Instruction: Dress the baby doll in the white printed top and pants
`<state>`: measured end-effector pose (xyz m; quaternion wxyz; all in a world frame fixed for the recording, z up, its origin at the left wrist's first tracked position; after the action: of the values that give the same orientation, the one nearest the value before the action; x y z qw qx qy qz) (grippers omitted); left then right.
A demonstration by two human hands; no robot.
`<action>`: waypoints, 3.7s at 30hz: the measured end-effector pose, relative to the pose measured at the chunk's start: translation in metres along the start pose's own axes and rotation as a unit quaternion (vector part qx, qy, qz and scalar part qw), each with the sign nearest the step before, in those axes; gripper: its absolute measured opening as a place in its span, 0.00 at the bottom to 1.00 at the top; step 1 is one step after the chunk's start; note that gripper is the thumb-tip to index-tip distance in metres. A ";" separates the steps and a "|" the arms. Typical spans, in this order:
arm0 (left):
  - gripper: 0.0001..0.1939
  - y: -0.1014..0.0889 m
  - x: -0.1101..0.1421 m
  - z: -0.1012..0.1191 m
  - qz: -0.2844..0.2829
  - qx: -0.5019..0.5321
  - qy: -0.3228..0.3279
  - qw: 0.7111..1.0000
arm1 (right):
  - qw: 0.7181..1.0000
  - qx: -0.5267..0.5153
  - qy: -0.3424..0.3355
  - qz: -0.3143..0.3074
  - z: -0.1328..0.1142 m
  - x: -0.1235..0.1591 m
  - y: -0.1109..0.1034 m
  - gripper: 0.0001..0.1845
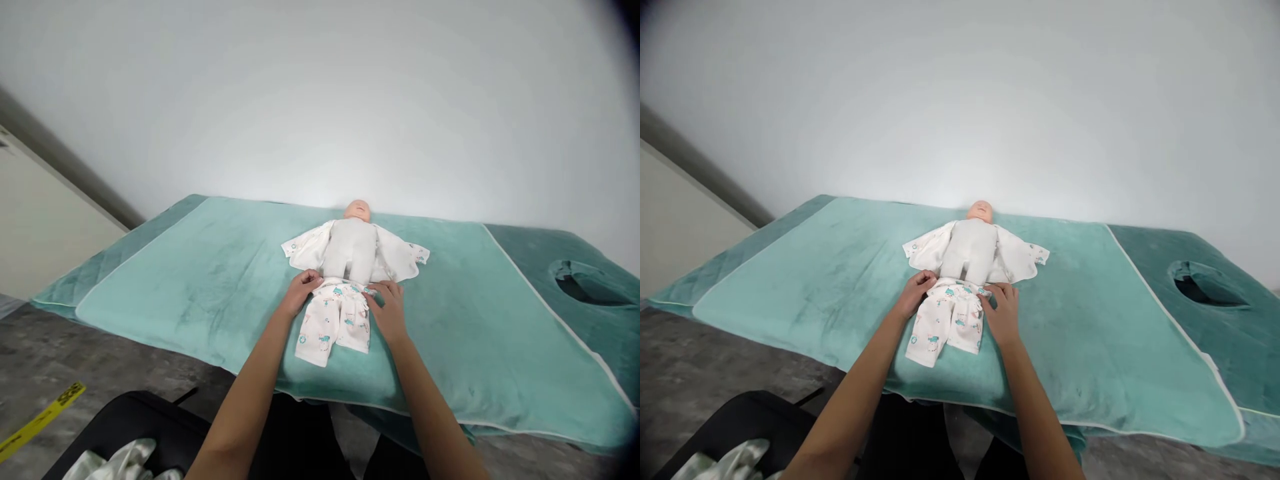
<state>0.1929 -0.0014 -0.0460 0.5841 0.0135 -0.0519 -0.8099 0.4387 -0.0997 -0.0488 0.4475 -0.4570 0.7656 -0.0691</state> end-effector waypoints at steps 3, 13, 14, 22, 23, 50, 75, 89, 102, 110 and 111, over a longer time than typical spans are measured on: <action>0.16 0.000 0.006 0.001 0.038 -0.016 0.014 0.999 | 1.000 -0.015 0.015 0.002 -0.003 0.007 -0.004 0.10; 0.19 -0.003 0.023 -0.001 -0.041 -0.062 0.011 0.997 | 0.991 -0.095 0.068 -0.059 0.001 0.003 -0.004 0.13; 0.17 -0.004 0.024 -0.001 -0.031 -0.081 0.010 0.996 | 0.990 -0.097 0.078 -0.063 0.002 0.003 -0.004 0.13; 0.11 0.000 0.027 0.001 0.029 -0.109 0.024 0.993 | 0.995 -0.079 0.061 -0.007 0.002 0.007 -0.003 0.06; 0.11 0.000 0.027 0.001 0.029 -0.107 0.024 0.994 | 0.997 -0.070 0.041 0.006 -0.001 0.007 -0.005 0.06; 0.14 -0.001 0.026 -0.003 -0.013 -0.108 0.025 0.994 | 0.997 -0.040 -0.055 0.022 -0.006 0.013 -0.007 0.06; 0.29 0.007 -0.041 0.001 0.021 -0.345 0.226 0.911 | 0.997 -0.068 -0.012 -0.046 0.024 -0.076 0.021 0.07; 0.12 0.012 -0.108 0.029 0.116 -0.238 0.174 0.949 | 0.977 -0.152 0.143 -0.035 0.057 -0.124 0.045 0.11; 0.14 0.008 -0.147 0.027 -0.004 0.020 0.037 0.999 | 0.964 -0.237 0.100 -0.064 0.058 -0.128 0.050 0.11; 0.18 0.003 -0.142 0.026 -0.076 0.042 -0.037 0.996 | 0.928 -0.330 0.143 -0.093 0.056 -0.130 0.046 0.12; 0.18 0.004 -0.141 0.027 -0.072 0.021 -0.034 0.997 | 0.921 -0.345 0.158 -0.086 0.058 -0.130 0.046 0.13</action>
<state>0.2392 0.1327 -0.0244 0.5219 0.0014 -0.0878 -0.8485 0.4761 0.0433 -0.0259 0.1278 -0.6300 0.7607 0.0902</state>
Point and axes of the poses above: each hand's wrist, its own x-axis away from the middle knuckle, its own y-axis out of the palm, z = x × y, the point moved 3 cm from there along -x, towards the middle knuckle, and after that the axes turned 3 degrees about -y, right-handed, at the moved point
